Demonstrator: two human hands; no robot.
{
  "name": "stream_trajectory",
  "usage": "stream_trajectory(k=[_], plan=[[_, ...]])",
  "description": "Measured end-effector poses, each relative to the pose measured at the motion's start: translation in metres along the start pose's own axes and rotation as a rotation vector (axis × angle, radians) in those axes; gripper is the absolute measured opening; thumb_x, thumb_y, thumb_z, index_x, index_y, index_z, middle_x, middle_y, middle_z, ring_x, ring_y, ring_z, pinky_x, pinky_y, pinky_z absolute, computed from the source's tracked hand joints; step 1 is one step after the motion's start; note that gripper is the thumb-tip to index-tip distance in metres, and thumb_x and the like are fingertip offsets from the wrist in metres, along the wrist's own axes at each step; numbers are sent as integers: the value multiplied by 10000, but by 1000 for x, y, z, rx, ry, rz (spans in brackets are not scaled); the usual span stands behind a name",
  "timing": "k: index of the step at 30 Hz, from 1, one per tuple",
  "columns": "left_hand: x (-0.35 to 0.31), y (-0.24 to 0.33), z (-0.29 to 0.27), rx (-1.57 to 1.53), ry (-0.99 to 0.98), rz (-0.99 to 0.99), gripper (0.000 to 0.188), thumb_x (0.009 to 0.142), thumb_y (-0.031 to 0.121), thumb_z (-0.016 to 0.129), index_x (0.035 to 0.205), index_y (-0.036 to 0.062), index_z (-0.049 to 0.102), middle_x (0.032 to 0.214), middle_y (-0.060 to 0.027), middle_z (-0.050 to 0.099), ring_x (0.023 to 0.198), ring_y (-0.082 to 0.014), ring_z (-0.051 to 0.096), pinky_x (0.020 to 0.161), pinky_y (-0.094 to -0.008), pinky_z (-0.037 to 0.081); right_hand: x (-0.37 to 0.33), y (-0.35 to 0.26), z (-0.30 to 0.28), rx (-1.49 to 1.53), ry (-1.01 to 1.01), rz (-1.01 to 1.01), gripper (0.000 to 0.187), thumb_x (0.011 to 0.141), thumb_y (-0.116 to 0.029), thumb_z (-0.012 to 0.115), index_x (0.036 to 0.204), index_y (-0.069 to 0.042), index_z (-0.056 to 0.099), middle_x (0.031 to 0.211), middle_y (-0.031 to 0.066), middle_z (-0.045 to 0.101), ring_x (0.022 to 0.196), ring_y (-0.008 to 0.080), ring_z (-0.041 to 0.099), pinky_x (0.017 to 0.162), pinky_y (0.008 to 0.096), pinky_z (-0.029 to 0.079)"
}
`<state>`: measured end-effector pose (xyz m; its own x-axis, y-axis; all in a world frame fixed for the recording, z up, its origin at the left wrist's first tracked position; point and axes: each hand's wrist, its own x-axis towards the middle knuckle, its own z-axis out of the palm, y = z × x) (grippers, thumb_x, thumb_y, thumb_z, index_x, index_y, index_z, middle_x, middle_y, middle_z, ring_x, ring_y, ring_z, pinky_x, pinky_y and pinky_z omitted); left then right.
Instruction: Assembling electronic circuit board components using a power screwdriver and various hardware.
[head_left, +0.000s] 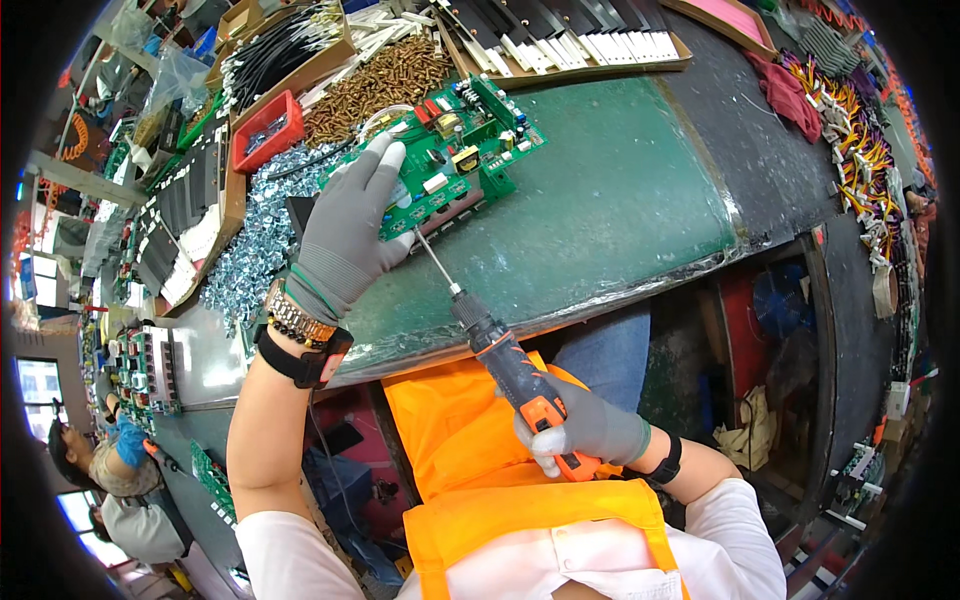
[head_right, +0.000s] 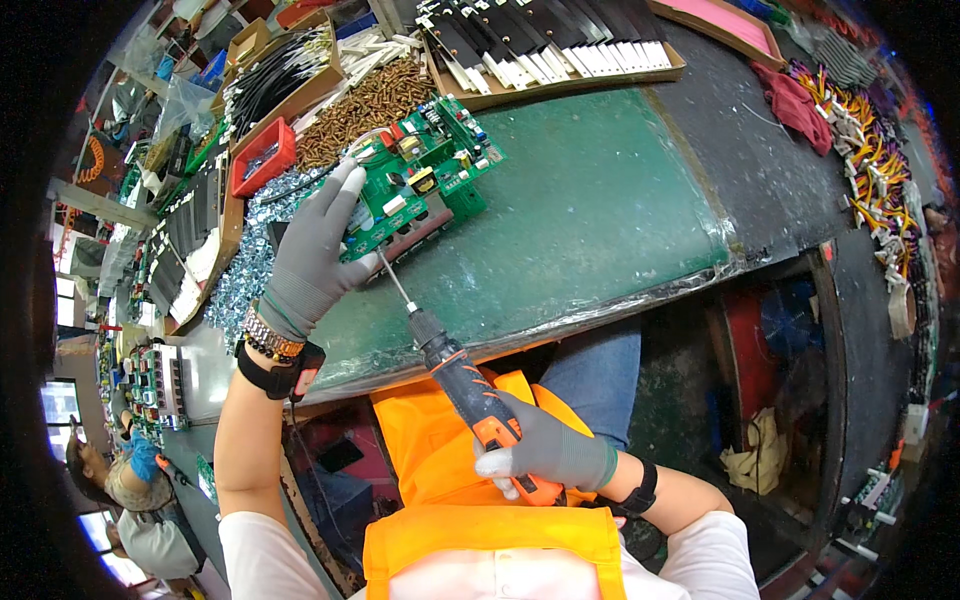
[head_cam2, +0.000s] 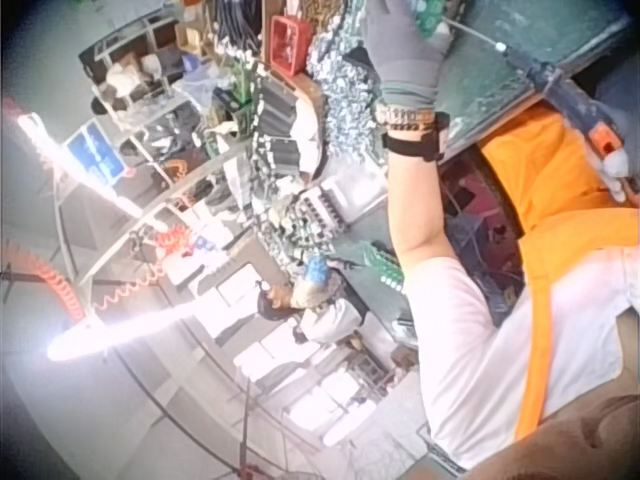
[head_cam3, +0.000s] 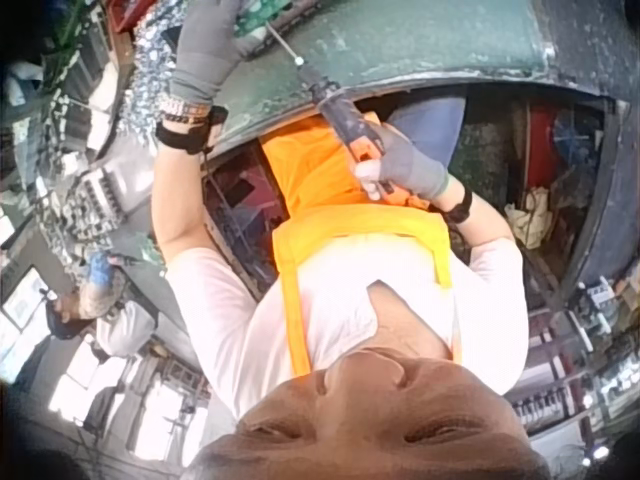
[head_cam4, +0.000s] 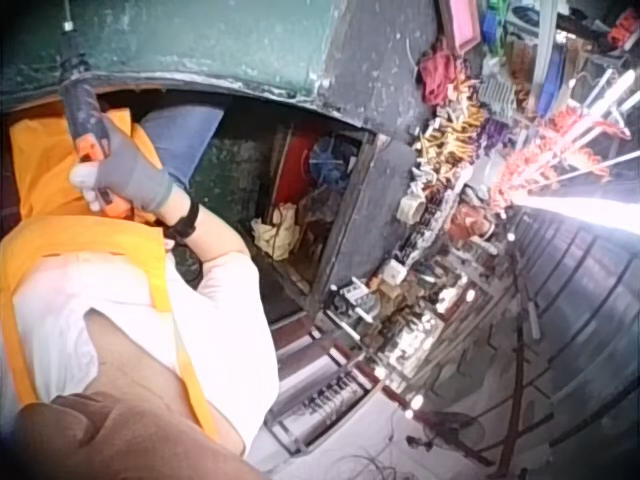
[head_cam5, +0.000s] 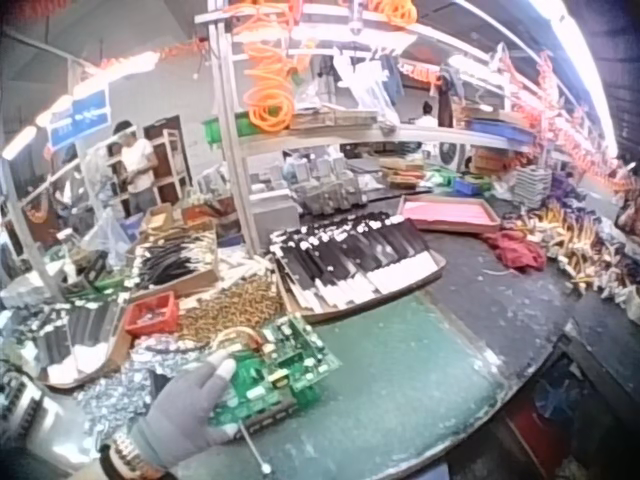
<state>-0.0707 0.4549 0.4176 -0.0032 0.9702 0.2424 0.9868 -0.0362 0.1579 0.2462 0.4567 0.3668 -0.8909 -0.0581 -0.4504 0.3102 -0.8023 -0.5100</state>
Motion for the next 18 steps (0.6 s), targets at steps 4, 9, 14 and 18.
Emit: stream_trajectory(k=[4, 9, 14, 18], plan=[[0, 1, 1, -4, 10, -13, 831, 636, 121, 783, 1368, 10, 407, 1420, -182, 411, 1235, -368, 466, 1043, -401, 388, 2, 1, 0, 11, 1, -26, 640, 757, -55, 683, 1306, -87, 356, 750, 57, 528, 548, 152, 562, 525, 289, 482], [1, 0, 4, 49, 34, 34, 758, 625, 105, 782, 1313, 32, 474, 1390, -163, 434, 1178, -372, 492, 1007, -410, 414, 3, 0, 5, -87, 41, -43, 441, 811, -101, 713, 1133, -68, 414, 749, 51, 559, 560, 129, 571, 510, 277, 485], [-3, 1, 3, 44, 33, 7, 721, 614, 89, 781, 1281, 44, 511, 1381, -154, 441, 1174, -370, 490, 995, -410, 421, 3, -6, 13, -76, 113, 11, 575, 827, -118, 703, 1279, -82, 349, 732, 54, 560, 568, 136, 575, 510, 272, 472], [-2, 3, 1, 25, 32, 25, 713, 616, 80, 782, 1277, 44, 516, 1374, -152, 445, 1173, -368, 487, 990, -406, 426, 1, -3, 3, 14, 18, 3, 553, 838, -140, 677, 1284, -77, 357, 743, 61, 560, 561, 142, 569, 518, 274, 468]])
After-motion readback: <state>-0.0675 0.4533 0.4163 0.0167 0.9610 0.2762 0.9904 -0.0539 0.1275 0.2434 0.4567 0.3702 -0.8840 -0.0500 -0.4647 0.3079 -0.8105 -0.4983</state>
